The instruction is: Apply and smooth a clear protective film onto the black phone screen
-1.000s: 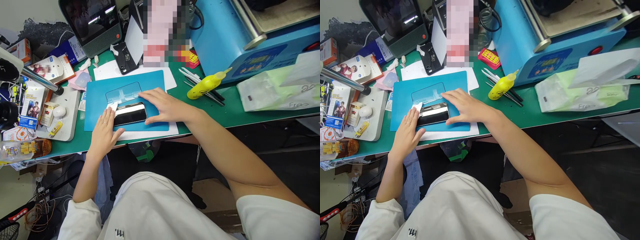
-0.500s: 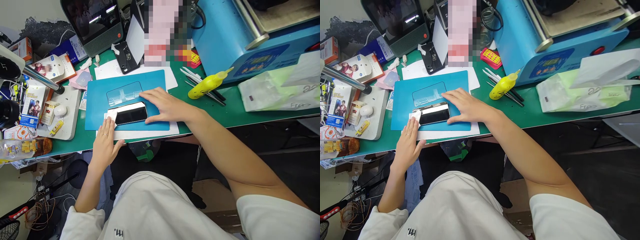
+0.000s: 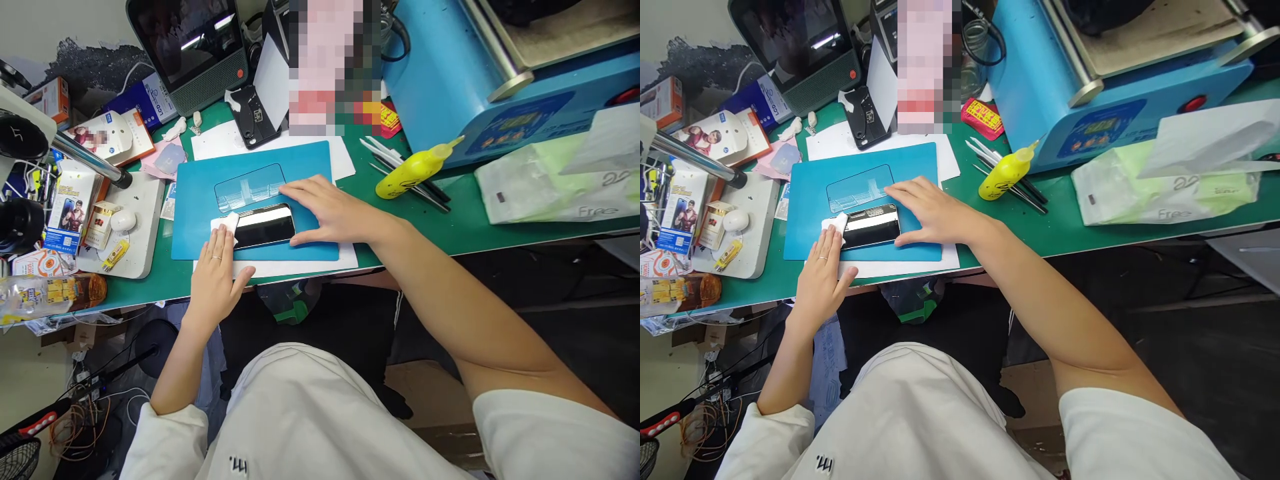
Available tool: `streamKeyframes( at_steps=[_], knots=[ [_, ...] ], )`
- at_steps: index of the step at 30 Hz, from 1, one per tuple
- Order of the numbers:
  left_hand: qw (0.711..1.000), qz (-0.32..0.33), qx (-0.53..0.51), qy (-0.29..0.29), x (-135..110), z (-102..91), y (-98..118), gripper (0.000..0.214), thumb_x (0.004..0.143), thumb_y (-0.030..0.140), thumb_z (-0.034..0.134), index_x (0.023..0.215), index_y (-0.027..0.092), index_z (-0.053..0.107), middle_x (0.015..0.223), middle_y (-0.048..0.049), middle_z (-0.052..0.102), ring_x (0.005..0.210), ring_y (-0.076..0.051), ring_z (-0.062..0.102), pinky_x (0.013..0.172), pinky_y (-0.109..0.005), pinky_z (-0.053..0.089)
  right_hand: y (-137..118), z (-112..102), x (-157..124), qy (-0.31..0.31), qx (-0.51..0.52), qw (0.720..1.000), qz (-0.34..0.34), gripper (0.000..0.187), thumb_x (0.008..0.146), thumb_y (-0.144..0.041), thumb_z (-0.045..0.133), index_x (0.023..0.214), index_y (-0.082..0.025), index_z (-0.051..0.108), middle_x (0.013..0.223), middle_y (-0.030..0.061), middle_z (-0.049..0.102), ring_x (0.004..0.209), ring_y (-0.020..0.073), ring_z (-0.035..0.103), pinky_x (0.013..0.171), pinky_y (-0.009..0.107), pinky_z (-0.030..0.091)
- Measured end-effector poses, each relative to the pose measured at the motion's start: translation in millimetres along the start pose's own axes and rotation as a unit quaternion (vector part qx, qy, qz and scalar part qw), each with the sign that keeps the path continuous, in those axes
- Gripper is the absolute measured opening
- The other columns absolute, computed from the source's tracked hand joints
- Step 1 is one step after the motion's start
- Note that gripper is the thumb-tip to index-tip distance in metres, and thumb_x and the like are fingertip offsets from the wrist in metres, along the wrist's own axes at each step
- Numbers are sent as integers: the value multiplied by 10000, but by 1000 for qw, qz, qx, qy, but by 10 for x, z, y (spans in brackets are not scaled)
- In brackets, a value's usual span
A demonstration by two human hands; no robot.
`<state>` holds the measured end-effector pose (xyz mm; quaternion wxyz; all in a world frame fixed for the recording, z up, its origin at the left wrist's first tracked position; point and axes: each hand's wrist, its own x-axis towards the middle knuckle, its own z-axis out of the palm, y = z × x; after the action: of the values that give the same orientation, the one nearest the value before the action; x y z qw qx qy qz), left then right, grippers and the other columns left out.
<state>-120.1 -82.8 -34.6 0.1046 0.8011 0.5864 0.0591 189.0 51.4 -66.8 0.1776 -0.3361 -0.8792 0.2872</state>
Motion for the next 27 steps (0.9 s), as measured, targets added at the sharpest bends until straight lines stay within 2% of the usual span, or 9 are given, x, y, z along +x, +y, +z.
streamKeyframes(
  at_steps=[5, 8, 13, 19, 25, 27],
  knots=[
    [1000, -18, -9, -6, 252, -8, -19, 910, 1151, 730, 302, 1804, 97, 269, 1873, -217, 254, 1765, -378, 212, 1418, -588, 267, -3, -12, 2, -8, -1, 1000, 7, 1200, 886, -966, 576, 1776, -185, 381, 1733, 224, 515, 1506, 515, 493, 1228, 747, 453],
    [1000, -23, -4, -4, 291, -5, -9, 912, 1153, 728, 300, 1800, 86, 274, 1872, -224, 250, 1768, -373, 201, 1421, -582, 259, 0, -10, 2, -6, 0, 1000, 11, 1211, 881, -965, 587, 1775, -175, 381, 1732, 232, 514, 1511, 518, 490, 1231, 744, 452],
    [1000, -14, 5, 4, 131, 9, 44, 892, 1161, 709, 311, 1807, 97, 241, 1870, -228, 254, 1763, -375, 215, 1411, -593, 284, 13, -5, 2, 2, 6, 1000, -2, 1179, 884, -956, 598, 1779, -221, 380, 1726, 220, 528, 1511, 523, 497, 1216, 772, 456],
    [1000, -2, 18, 23, -142, 39, 128, 864, 1169, 658, 369, 1829, 144, 152, 1865, -232, 270, 1752, -385, 250, 1387, -609, 345, 4, -7, -2, 5, 4, 1000, -3, 1173, 879, -966, 589, 1771, -230, 398, 1718, 204, 544, 1507, 509, 512, 1223, 754, 467],
    [999, -6, 35, 10, -278, 37, 234, 871, 1174, 623, 392, 1824, 102, 139, 1858, -260, 264, 1751, -395, 235, 1385, -609, 349, -13, -5, -7, 5, 3, 1000, 2, 1225, 878, -997, 537, 1753, -147, 420, 1715, 240, 536, 1511, 509, 501, 1235, 738, 459],
    [999, -6, 36, 7, -263, 37, 236, 877, 1171, 633, 394, 1822, 98, 150, 1855, -262, 273, 1750, -399, 238, 1387, -613, 342, -6, 1, -8, 7, 2, 1000, -1, 1220, 877, -996, 542, 1754, -156, 422, 1711, 235, 543, 1503, 508, 506, 1234, 741, 457]
  ],
)
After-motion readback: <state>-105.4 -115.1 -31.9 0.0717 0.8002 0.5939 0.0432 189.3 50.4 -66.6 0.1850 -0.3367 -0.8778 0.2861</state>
